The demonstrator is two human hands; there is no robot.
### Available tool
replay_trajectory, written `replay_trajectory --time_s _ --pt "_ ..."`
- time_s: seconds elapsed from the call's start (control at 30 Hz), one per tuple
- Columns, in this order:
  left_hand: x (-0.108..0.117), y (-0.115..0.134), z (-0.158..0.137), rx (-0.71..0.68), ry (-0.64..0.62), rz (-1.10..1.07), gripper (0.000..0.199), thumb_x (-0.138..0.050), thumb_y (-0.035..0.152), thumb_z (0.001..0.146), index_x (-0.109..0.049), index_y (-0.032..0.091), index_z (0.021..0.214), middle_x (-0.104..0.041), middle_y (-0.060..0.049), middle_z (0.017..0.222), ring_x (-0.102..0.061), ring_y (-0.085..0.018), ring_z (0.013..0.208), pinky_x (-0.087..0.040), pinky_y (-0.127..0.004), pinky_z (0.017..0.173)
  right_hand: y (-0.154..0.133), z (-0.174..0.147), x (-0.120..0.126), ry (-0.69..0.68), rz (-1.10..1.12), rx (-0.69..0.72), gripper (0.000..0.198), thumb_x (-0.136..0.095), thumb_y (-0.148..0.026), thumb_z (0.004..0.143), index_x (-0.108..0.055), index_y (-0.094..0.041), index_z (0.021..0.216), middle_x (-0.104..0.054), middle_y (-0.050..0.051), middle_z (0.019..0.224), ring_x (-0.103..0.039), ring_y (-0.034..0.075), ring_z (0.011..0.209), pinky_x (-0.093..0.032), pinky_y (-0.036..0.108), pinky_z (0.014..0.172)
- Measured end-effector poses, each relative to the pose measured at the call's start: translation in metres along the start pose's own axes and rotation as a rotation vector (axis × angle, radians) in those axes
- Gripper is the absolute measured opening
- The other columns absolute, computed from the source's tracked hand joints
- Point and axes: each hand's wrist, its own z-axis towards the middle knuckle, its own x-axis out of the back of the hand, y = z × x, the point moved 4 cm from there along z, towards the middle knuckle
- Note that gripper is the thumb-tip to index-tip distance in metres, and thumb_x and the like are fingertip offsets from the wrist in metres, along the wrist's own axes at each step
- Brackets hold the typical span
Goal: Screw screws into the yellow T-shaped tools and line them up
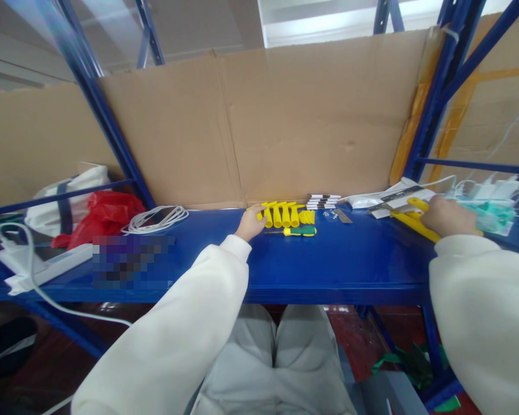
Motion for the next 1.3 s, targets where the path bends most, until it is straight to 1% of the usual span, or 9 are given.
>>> replay_trajectory --time_s 0.07,0.17,0.3,0.5,0.63,0.83,1.03,1.17,1.3 --pt "0.000 0.001 0.000 -0.019 0.005 0.003 0.045 -0.060 0.009 0.089 -0.072 0.010 0.132 -0.064 -0.015 0.147 -0.058 -0.021 0.139 -0.039 -0.029 0.122 -0.018 -0.011 0.015 -0.046 0.061 -0.023 0.052 -0.058 -0.025 0.094 -0.058 -0.007 0.143 -0.065 0.038 0.123 -0.068 0.037 0.108 -0.038 0.044 0.070" --pt "0.001 0.003 0.001 -0.043 0.019 0.003 0.046 -0.058 0.007 0.089 -0.071 0.013 0.133 -0.066 -0.013 0.144 -0.059 -0.021 0.138 -0.039 -0.032 0.123 -0.062 -0.029 0.046 0.026 0.112 0.009 0.049 -0.047 -0.020 0.098 -0.055 -0.001 0.142 -0.061 0.038 0.129 -0.065 0.038 0.115 -0.039 0.044 0.076" --pt "0.001 0.005 0.000 -0.065 0.011 -0.012 0.047 -0.059 0.010 0.089 -0.069 0.013 0.135 -0.067 -0.013 0.143 -0.059 -0.022 0.139 -0.039 -0.034 0.123 -0.133 -0.051 0.074 0.160 0.256 0.227 0.045 -0.048 -0.024 0.098 -0.057 -0.005 0.138 -0.062 0.032 0.131 -0.064 0.037 0.115 -0.043 0.042 0.082" --pt "0.000 0.016 -0.007 -0.134 -0.006 -0.088 0.054 -0.061 0.023 0.095 -0.056 0.008 0.147 -0.057 -0.018 0.154 -0.050 -0.024 0.147 -0.034 -0.033 0.125 -0.229 -0.080 0.066 0.259 0.580 0.558 0.039 -0.052 -0.022 0.093 -0.060 -0.018 0.131 -0.067 0.018 0.123 -0.064 0.033 0.109 -0.051 0.041 0.087" --pt "0.005 0.020 -0.010 -0.161 0.038 -0.133 0.054 -0.056 0.026 0.100 -0.049 0.011 0.152 -0.052 -0.016 0.159 -0.047 -0.022 0.149 -0.033 -0.032 0.125 -0.272 -0.100 0.045 0.244 0.697 0.652 0.039 -0.051 -0.022 0.093 -0.061 -0.018 0.130 -0.067 0.018 0.124 -0.064 0.034 0.109 -0.053 0.044 0.090" --pt "0.009 0.021 -0.010 -0.073 0.016 -0.134 0.036 -0.057 0.025 0.099 -0.065 0.018 0.133 -0.071 -0.010 0.138 -0.063 -0.025 0.133 -0.047 -0.034 0.113 -0.280 -0.111 0.017 0.158 0.833 0.679 0.039 -0.049 -0.020 0.091 -0.061 -0.019 0.128 -0.067 0.018 0.123 -0.063 0.033 0.115 -0.052 0.047 0.098" --pt "0.011 0.017 -0.004 -0.094 0.118 -0.295 0.058 -0.056 0.005 0.089 -0.060 0.017 0.145 -0.064 -0.006 0.148 -0.059 -0.019 0.138 -0.042 -0.027 0.118 -0.271 -0.103 -0.001 0.033 0.885 0.598 0.046 -0.056 -0.023 0.088 -0.057 -0.017 0.134 -0.069 0.018 0.121 -0.066 0.032 0.116 -0.053 0.046 0.098" --pt "0.011 0.013 0.001 -0.134 0.208 -0.360 0.046 -0.064 0.005 0.082 -0.073 0.018 0.125 -0.067 -0.009 0.144 -0.057 -0.025 0.140 -0.043 -0.038 0.120 -0.275 -0.104 -0.009 0.039 0.912 0.618 0.050 -0.057 -0.026 0.087 -0.056 -0.018 0.136 -0.071 0.016 0.118 -0.068 0.033 0.112 -0.056 0.047 0.092" --pt "0.008 0.014 -0.001 -0.105 0.148 -0.401 0.025 -0.072 0.012 0.081 -0.078 0.014 0.105 -0.077 -0.015 0.120 -0.068 -0.033 0.123 -0.050 -0.044 0.112 -0.279 -0.107 -0.014 0.043 0.900 0.650 0.051 -0.057 -0.027 0.086 -0.056 -0.019 0.137 -0.071 0.016 0.118 -0.070 0.033 0.109 -0.057 0.049 0.090"
